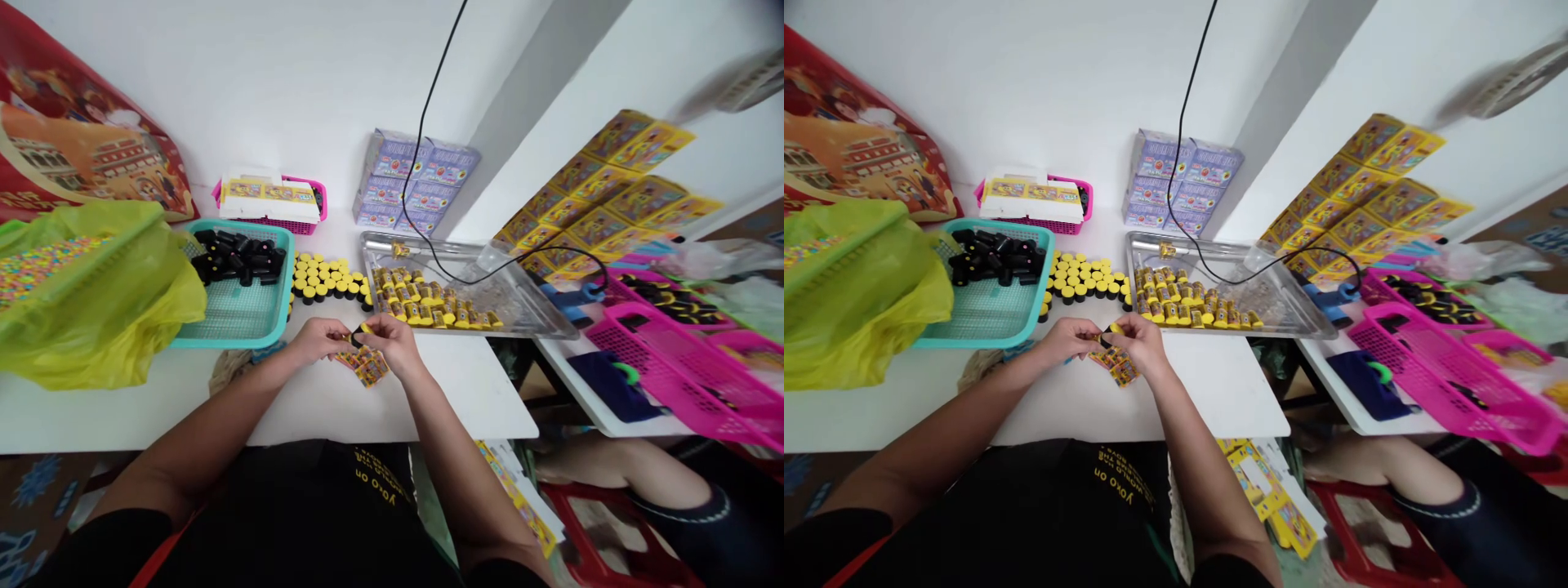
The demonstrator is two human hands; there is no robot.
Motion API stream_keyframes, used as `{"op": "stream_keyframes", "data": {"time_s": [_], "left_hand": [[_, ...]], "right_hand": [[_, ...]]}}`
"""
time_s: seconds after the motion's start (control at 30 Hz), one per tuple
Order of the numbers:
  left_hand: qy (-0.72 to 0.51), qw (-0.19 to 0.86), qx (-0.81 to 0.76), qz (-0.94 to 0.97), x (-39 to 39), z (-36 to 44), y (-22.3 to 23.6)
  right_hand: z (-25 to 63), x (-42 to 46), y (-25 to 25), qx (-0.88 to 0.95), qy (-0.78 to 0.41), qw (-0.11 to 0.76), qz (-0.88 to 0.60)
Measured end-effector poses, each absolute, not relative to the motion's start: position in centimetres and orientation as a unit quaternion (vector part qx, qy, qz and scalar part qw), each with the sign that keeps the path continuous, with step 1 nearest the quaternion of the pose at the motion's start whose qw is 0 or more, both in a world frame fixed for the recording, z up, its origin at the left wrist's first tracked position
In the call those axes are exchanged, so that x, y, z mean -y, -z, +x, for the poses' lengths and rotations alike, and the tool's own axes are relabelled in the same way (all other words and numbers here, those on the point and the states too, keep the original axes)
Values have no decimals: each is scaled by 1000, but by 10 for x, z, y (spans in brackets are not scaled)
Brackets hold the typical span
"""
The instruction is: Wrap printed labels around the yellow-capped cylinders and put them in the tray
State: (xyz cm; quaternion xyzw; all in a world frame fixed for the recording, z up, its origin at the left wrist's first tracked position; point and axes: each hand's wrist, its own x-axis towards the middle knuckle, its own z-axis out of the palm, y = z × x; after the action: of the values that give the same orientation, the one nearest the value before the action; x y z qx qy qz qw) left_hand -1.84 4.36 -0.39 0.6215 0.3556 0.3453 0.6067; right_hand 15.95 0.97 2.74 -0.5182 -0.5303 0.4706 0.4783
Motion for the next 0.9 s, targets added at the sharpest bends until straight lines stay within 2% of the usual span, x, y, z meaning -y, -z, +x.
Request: {"op": "stream_keyframes", "data": {"time_s": [0.47, 0.73, 0.9], "left_hand": [[-389, 722, -333, 465, -29, -1, 8], [-365, 698, -335, 517, -24, -1, 5], [-335, 784, -298, 430, -24, -1, 5]], "right_hand": [[162, -5, -21, 494, -508, 470, -526], [172, 4, -19, 505, -515, 452, -526], [181, 7, -20, 570, -500, 447, -475]]}}
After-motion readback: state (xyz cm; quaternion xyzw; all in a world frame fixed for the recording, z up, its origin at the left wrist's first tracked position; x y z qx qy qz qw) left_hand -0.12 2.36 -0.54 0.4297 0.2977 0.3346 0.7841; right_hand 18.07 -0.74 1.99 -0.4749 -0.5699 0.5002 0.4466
